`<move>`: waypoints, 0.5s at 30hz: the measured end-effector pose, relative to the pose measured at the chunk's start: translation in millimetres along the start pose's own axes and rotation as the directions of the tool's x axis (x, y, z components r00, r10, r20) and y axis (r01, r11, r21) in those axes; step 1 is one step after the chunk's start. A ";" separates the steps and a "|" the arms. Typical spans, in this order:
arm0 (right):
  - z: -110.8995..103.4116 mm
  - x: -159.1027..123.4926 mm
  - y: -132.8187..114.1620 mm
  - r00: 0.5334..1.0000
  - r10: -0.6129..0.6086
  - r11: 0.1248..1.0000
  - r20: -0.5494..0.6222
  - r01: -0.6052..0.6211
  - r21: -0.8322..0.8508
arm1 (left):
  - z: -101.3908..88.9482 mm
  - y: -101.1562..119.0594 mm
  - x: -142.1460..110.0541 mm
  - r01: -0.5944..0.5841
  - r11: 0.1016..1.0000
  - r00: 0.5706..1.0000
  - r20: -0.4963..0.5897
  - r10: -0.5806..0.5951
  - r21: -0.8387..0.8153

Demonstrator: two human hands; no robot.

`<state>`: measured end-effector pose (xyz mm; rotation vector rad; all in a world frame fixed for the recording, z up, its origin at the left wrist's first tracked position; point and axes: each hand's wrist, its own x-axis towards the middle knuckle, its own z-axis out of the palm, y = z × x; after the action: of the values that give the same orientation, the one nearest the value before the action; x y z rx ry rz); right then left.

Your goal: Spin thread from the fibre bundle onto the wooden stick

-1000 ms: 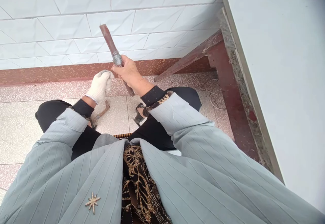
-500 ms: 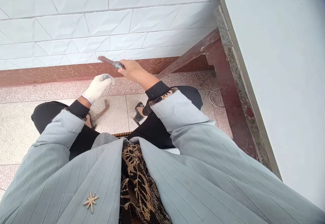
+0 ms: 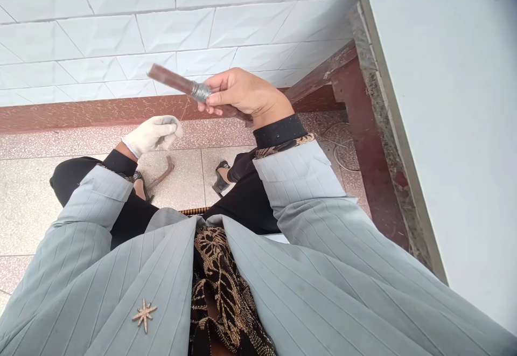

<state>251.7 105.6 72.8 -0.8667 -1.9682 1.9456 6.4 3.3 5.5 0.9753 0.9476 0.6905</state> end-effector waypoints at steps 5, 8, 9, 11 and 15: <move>8.0 17.5 9.3 0.906 -0.001 0.904 -0.423 -0.180 -0.388 | 10.9 6.2 -3.6 0.009 0.999 1.000 0.021 -0.008 -0.043; 11.4 24.9 16.2 0.891 -0.023 0.607 -0.454 -0.348 -0.714 | 18.7 10.3 -5.4 0.004 0.995 0.999 0.046 0.001 -0.101; 12.2 25.4 18.1 0.912 0.010 0.514 -0.409 -0.356 -0.781 | 19.9 10.9 -5.4 0.004 0.993 0.999 0.044 0.001 -0.117; 12.7 23.5 20.0 0.951 0.198 0.404 -0.238 -0.300 -0.864 | 19.8 10.1 -4.7 0.024 0.989 0.999 0.033 -0.019 -0.144; 6.0 12.9 10.7 0.775 0.567 0.599 0.281 -0.153 -0.786 | 13.8 4.7 -2.0 0.068 0.976 0.996 0.073 -0.054 -0.207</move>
<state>240.6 107.2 59.0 -1.0865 -3.2690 1.6409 17.6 -1.5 13.8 0.7750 0.8251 0.6867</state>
